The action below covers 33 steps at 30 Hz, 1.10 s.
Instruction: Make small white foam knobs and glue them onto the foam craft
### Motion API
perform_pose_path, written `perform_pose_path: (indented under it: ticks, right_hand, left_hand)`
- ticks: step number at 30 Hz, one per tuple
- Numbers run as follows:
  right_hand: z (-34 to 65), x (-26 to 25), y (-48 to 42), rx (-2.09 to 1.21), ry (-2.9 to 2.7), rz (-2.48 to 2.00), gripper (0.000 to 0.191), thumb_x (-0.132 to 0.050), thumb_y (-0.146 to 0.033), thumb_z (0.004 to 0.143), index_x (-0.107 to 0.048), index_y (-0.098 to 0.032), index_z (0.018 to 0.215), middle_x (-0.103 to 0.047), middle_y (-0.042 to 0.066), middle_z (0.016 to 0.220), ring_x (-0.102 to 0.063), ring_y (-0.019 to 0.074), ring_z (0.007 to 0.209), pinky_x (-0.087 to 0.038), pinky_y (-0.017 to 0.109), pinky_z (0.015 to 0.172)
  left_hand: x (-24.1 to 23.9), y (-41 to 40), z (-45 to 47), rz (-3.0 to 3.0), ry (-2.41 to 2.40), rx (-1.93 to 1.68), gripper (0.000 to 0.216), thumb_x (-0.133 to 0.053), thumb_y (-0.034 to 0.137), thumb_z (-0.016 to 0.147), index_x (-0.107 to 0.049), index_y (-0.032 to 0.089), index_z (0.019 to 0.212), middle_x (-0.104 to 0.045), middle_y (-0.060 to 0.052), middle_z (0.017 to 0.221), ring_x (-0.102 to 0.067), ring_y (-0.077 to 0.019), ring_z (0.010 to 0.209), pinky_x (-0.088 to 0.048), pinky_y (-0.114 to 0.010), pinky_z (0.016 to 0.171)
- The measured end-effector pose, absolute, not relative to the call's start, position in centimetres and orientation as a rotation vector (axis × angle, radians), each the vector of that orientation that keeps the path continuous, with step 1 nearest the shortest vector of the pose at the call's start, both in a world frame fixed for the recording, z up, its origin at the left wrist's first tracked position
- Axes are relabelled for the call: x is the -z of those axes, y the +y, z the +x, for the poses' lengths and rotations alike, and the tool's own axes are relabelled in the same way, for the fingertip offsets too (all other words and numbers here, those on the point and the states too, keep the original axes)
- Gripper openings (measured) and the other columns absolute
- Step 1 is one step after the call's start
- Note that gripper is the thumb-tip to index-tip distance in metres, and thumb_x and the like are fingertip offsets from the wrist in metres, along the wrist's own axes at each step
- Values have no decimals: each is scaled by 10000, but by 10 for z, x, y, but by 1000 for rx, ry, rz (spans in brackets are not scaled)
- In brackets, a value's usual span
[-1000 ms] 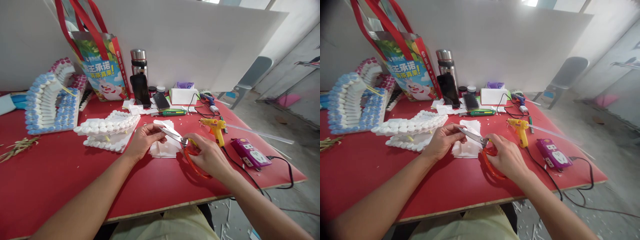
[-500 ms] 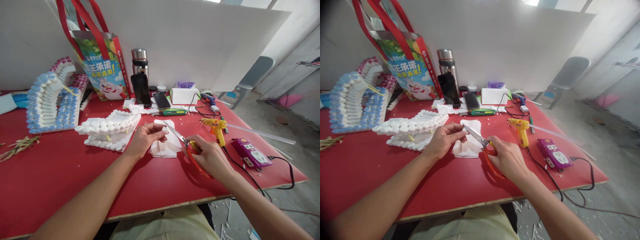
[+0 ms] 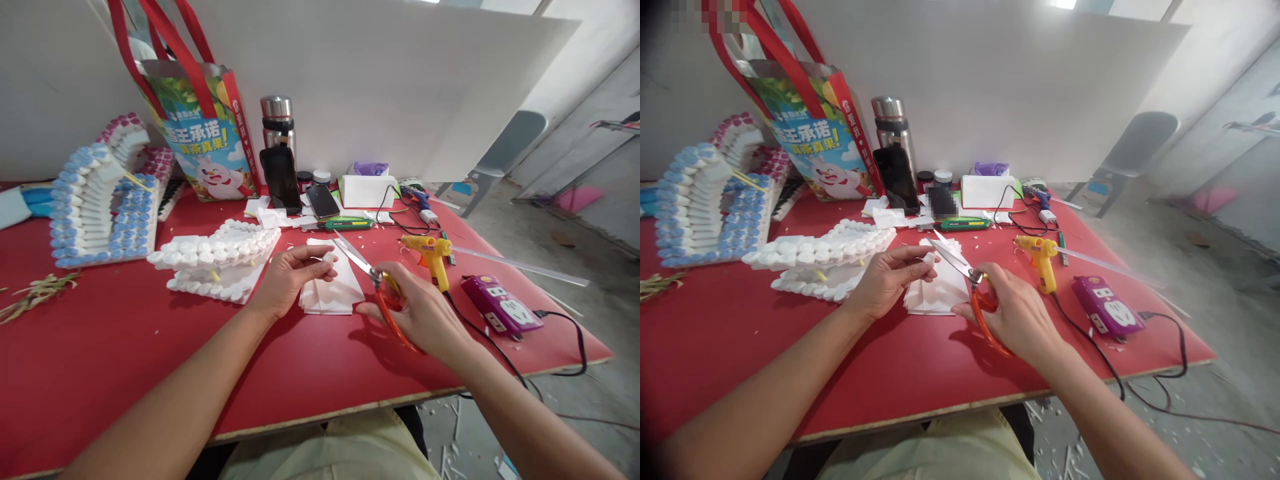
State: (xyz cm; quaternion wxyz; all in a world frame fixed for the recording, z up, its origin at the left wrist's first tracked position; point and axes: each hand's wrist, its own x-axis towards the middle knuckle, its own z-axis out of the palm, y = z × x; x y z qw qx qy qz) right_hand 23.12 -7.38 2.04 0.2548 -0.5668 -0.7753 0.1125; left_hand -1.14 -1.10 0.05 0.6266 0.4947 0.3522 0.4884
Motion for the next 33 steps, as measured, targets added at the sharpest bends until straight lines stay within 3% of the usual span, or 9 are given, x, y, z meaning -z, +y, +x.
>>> perform_pose_path:
  ticks: [4,12,17,21,33]
  right_hand:
    - [225,-14,-73,-219,-2144,-1494,416,-673,-575,892,-590,-226,1101,-609,8,766,-514,157,610,-372,264,577]
    - [233,-15,-72,-401,-2031,-1628,480,-671,-634,874,-560,-253,1143,-524,-56,668,-472,140,566,-371,246,541]
    - [229,-13,-76,-400,-2148,-1489,563,-686,-644,858,-528,-231,1206,-665,47,935,-616,216,808,-474,310,711]
    - [222,-8,-74,-324,-2180,-1438,621,-706,-655,833,-512,-209,1221,-665,120,1106,-623,295,1002,-491,405,866]
    - [207,-14,-70,-88,-2210,-1510,496,-625,-607,900,-605,-176,1145,-620,91,888,-597,270,798,-437,357,695]
  left_hand:
    - [-1,-11,-10,1143,794,-1140,246,-860,262,765,-795,180,988,-749,-31,875,-712,-146,746,-575,-303,791]
    - [-8,-10,-11,874,702,-1050,270,-886,191,717,-769,153,957,-797,-89,993,-763,-173,837,-607,-293,852]
    - [-5,-8,-12,769,675,-1045,227,-883,155,713,-766,149,907,-781,-39,940,-759,-156,886,-607,-236,863]
    - [-4,-7,-12,753,641,-1066,238,-891,138,688,-779,151,897,-768,-17,925,-727,-111,860,-605,-194,822]
    - [-7,-12,-4,827,654,-1130,225,-918,186,657,-795,183,845,-777,-23,873,-729,-153,845,-604,-288,835]
